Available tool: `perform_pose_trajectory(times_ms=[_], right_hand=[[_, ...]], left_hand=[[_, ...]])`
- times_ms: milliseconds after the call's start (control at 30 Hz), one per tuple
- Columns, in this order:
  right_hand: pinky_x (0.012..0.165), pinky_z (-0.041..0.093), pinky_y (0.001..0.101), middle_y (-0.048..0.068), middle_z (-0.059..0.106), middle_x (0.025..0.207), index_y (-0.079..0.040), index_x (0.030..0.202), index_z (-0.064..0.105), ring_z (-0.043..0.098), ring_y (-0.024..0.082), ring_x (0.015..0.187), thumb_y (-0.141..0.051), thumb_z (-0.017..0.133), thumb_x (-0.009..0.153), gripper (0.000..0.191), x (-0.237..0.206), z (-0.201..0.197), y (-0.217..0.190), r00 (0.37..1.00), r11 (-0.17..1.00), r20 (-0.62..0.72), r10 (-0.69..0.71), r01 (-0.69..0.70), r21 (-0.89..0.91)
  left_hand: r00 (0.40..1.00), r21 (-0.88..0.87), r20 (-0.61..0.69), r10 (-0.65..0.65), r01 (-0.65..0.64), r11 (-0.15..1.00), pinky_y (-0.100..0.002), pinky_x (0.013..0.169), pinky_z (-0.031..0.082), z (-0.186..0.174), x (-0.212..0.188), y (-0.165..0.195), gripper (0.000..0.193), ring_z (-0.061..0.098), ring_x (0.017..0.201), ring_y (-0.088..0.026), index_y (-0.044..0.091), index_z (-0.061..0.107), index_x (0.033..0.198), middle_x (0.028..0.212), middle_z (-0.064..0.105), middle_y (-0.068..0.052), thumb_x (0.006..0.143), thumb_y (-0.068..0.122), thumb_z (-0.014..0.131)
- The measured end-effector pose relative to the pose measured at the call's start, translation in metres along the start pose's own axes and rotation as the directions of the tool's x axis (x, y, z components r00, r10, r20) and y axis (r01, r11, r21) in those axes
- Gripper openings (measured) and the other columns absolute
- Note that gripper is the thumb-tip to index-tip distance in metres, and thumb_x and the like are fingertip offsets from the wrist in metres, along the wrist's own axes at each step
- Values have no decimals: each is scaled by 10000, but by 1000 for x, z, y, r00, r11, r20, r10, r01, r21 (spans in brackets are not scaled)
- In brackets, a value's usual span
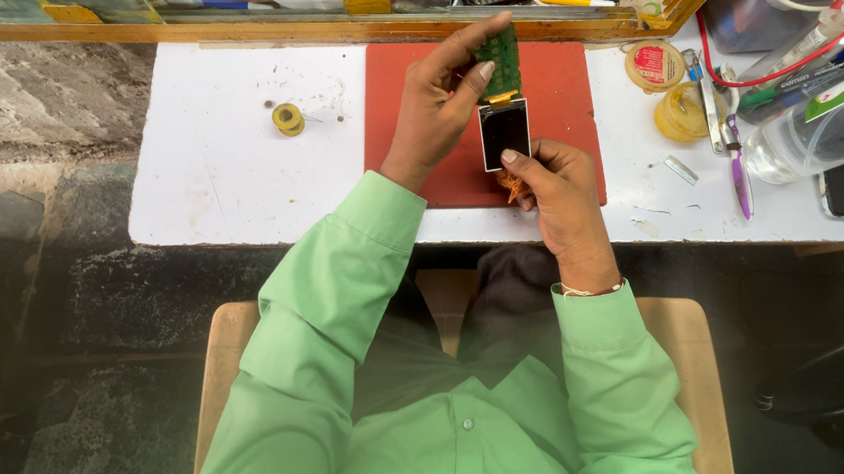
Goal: The person uses a soldering iron to work on a small green circuit board attached to a white rectangular component. They then wipe the component with an orange cloth and use a toothbrush and tweezers to clean and adjust the board. The person flips the component to inspect both sides.
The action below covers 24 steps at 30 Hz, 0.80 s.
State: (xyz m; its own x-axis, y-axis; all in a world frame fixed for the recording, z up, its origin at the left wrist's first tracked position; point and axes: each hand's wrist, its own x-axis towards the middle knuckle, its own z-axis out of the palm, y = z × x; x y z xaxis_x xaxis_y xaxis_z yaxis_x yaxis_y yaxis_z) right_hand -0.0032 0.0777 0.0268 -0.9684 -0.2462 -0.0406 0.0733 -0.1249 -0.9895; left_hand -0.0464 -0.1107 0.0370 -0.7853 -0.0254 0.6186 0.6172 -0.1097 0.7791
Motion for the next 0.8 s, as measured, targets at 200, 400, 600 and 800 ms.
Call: perform_pose_trajectory(times_ms=[200, 400, 600, 800], right_hand=[[475, 375, 207, 7, 641, 701, -49, 830, 689, 495, 45, 526, -160, 728, 939, 160, -1, 1, -2, 1000, 1000, 8, -2, 2, 8], [485, 380, 207, 20, 663, 720, -38, 835, 691, 498, 49, 541, -156, 728, 941, 163, 0, -3, 3, 1000, 1000, 10, -5, 5, 6], [570, 462, 215, 37, 697, 826, -10, 974, 732, 598, 86, 659, -103, 695, 919, 114, -4, -12, -8, 987, 989, -148, -60, 78, 124], [787, 562, 269, 28, 662, 1047, -8, 1162, 642, 629, 92, 868, 31, 668, 969, 198, -16, -2, -41, 705, 729, -236, -669, 560, -393]], left_hand=[[999, -136, 24, -49, 52, 989, -266, 946, 571, -3, -1, -12, 479, 634, 1038, -66, 87, 518, 1536, 1177, 708, -36, 1083, -60, 572], [997, -127, 34, -73, 77, 989, -275, 953, 585, -2, 1, -8, 472, 646, 1040, -71, 84, 501, 1523, 1158, 705, -33, 1076, -54, 562], [997, -81, -4, -77, 76, 994, -245, 895, 552, 0, 4, 3, 503, 672, 977, -68, 85, 443, 1491, 1052, 733, -39, 1022, -25, 589], [993, 103, 63, -100, 94, 990, -268, 888, 616, 2, 1, -2, 292, 744, 1003, -106, -3, 624, 1318, 1089, 797, -93, 1028, 9, 654]])
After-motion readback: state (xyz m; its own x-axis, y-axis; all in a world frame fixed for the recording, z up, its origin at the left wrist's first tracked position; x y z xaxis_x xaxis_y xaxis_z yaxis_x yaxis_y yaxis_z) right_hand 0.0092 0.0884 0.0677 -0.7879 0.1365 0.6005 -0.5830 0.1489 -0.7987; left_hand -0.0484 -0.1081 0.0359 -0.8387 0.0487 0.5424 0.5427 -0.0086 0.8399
